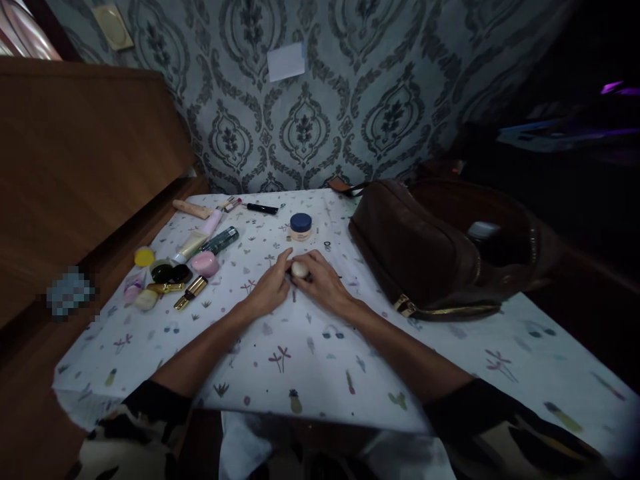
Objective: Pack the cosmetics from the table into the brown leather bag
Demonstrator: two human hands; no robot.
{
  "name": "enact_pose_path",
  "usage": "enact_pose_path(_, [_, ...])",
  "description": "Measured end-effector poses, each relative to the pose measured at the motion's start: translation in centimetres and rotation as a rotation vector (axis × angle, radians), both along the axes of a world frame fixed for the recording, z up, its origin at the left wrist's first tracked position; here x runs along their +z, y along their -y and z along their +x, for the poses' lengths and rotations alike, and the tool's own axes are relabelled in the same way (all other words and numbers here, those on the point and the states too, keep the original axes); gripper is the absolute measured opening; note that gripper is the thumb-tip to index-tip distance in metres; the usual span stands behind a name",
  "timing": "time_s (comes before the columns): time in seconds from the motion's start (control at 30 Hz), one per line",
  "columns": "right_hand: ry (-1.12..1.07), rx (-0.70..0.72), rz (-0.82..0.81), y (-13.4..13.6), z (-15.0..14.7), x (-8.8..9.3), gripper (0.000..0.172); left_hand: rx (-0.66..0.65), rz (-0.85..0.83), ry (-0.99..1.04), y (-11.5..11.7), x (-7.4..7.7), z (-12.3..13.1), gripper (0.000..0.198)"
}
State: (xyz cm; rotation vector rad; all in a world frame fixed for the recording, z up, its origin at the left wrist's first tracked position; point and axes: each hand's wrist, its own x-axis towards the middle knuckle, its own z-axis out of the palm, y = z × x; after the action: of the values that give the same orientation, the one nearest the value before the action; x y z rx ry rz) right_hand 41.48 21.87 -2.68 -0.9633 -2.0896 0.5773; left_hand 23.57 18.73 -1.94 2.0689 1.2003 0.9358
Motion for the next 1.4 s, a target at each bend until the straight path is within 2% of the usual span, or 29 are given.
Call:
enact_pose_path(0.1, [-0.048, -0.045, -0.041, -0.1, 0.1, 0.1, 0.028, -0.007, -0.052, 0.122, -0.1, 0.0, 0.1, 0.079])
enact_pose_path(0.23, [-0.255, -0.043, -0.171, -0.5, 0.0, -0.2, 0.030, -0.075, -0.163, 0.393, -0.5, -0.8, 0.1, 0.080])
enact_pose_path(0.33, [-0.336, -0.031, -0.270, -0.9, 0.1, -0.4, 0.030, -0.096, -0.247, 0.477, -0.6, -1.1, 0.2, 0.083])
enact_pose_path(0.47, [-0.236, -0.059, -0.227, -0.8, 0.3, -0.2, 0.029, -0.101, -0.278, 0.498, -0.3, -1.0, 0.3, 0.083])
enact_pose_path(0.6, [-0.084, -0.098, -0.102, -0.5, 0.5, 0.1, 0.029, -0.127, -0.235, 0.522, -0.2, -0.8, 0.3, 0.080])
enact_pose_path(0.73, [-0.018, -0.119, -0.051, -0.5, 0.4, 0.0, 0.028, -0.176, -0.187, 0.536, 0.0, -0.4, 0.4, 0.077])
enact_pose_path(0.9, [-0.102, -0.144, -0.085, -0.6, 0.6, 0.0, 0.033, -0.188, -0.188, 0.498, 0.1, -0.1, 0.4, 0.078])
enact_pose_path(1.17, [-0.341, -0.075, -0.244, -1.4, 0.5, -0.5, 0.031, -0.143, -0.197, 0.433, 0.2, -0.5, 0.5, 0.082])
enact_pose_path(1.4, [-0.334, -0.050, -0.246, -1.3, 0.5, -0.4, 0.030, -0.101, -0.199, 0.417, 0.2, -0.3, 0.5, 0.084])
